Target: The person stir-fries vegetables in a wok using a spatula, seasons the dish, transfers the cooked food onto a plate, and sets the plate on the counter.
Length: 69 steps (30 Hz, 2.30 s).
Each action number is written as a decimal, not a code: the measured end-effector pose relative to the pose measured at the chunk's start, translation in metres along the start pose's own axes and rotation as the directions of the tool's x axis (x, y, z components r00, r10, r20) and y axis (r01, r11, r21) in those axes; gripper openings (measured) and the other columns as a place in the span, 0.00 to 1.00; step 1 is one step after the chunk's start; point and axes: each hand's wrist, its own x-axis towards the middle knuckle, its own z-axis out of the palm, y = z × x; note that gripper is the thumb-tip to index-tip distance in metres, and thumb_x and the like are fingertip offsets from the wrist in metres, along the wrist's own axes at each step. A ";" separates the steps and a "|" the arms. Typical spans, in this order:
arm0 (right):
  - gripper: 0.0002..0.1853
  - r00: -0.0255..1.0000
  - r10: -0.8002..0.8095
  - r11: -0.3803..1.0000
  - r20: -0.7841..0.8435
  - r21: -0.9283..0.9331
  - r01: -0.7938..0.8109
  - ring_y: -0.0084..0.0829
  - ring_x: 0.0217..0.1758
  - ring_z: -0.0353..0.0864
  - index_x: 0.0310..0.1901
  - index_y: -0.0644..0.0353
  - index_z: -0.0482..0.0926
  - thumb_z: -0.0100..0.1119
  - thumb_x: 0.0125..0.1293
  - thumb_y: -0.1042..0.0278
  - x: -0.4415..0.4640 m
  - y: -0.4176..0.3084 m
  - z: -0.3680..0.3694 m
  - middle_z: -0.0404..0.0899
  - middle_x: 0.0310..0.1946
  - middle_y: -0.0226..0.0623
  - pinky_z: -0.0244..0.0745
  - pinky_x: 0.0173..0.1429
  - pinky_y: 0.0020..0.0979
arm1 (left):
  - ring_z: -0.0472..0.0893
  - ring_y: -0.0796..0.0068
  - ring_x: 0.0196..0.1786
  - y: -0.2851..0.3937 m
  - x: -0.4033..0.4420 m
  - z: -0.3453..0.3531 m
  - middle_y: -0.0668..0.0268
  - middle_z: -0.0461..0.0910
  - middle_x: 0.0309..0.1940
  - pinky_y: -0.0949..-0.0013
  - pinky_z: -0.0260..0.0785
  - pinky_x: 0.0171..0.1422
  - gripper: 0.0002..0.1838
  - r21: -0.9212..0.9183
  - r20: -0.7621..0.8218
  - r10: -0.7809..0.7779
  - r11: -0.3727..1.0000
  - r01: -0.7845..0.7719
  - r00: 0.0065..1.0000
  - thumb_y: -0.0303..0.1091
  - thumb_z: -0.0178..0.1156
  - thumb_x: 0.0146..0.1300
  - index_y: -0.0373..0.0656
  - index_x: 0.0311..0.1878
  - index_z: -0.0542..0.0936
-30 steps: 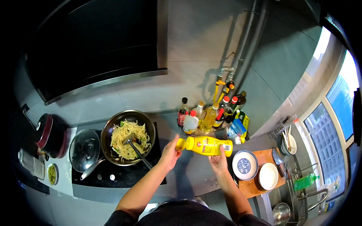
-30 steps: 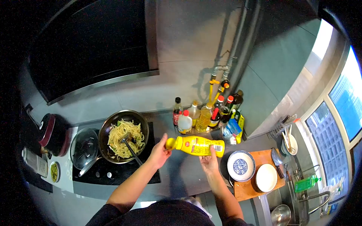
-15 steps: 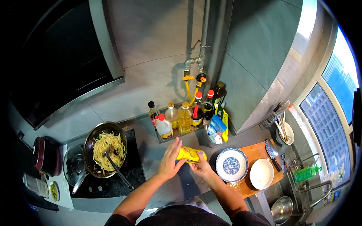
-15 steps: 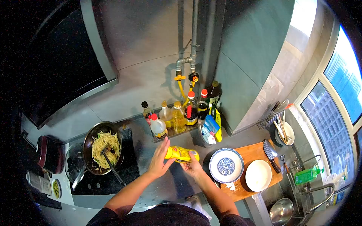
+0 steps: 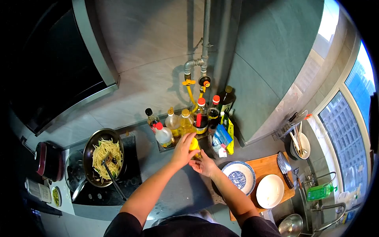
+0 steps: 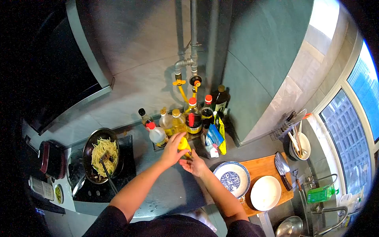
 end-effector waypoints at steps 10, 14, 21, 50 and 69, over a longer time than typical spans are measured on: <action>0.18 0.990 -0.134 0.933 -0.033 -0.342 0.115 0.30 0.43 0.81 0.56 0.57 0.72 0.49 0.75 0.53 -0.039 0.025 0.012 0.81 0.48 0.40 0.76 0.44 0.29 | 0.55 0.48 0.76 0.009 -0.018 -0.011 0.48 0.53 0.74 0.59 0.52 0.77 0.47 0.030 0.024 -0.089 0.996 0.089 0.996 0.25 0.65 0.57 0.41 0.77 0.48; 0.15 0.974 -0.217 0.796 0.061 -0.566 0.213 0.26 0.42 0.81 0.57 0.57 0.74 0.49 0.75 0.59 -0.028 0.046 0.060 0.82 0.42 0.33 0.75 0.43 0.27 | 0.57 0.48 0.75 0.023 -0.051 -0.057 0.50 0.52 0.75 0.58 0.54 0.76 0.43 0.060 -0.009 -0.077 0.995 0.078 0.997 0.25 0.59 0.60 0.42 0.77 0.49; 0.20 0.798 -0.247 0.186 0.549 -0.782 0.595 0.34 0.41 0.84 0.60 0.59 0.73 0.58 0.69 0.61 -0.007 0.114 0.207 0.83 0.40 0.41 0.78 0.47 0.35 | 0.69 0.49 0.68 0.025 -0.165 -0.201 0.53 0.65 0.69 0.59 0.64 0.68 0.27 0.022 -0.337 -0.162 0.983 0.180 0.927 0.18 0.49 0.63 0.44 0.67 0.70; 0.20 0.813 -0.365 -0.778 0.454 -0.628 0.002 0.47 0.40 0.85 0.59 0.53 0.76 0.54 0.65 0.68 -0.078 0.198 0.427 0.82 0.35 0.47 0.80 0.42 0.45 | 0.84 0.54 0.39 -0.150 -0.459 -0.439 0.54 0.83 0.40 0.56 0.77 0.43 0.27 0.556 -0.312 -0.549 0.556 0.618 0.775 0.40 0.70 0.53 0.42 0.56 0.77; 0.08 0.773 -0.308 -0.905 0.554 -0.421 -0.059 0.46 0.37 0.86 0.38 0.54 0.84 0.61 0.57 0.69 -0.028 0.168 0.439 0.84 0.31 0.44 0.81 0.42 0.44 | 0.85 0.56 0.34 -0.154 -0.450 -0.441 0.60 0.83 0.30 0.56 0.77 0.38 0.15 0.608 -0.328 -0.542 0.506 0.611 0.774 0.42 0.69 0.53 0.48 0.41 0.80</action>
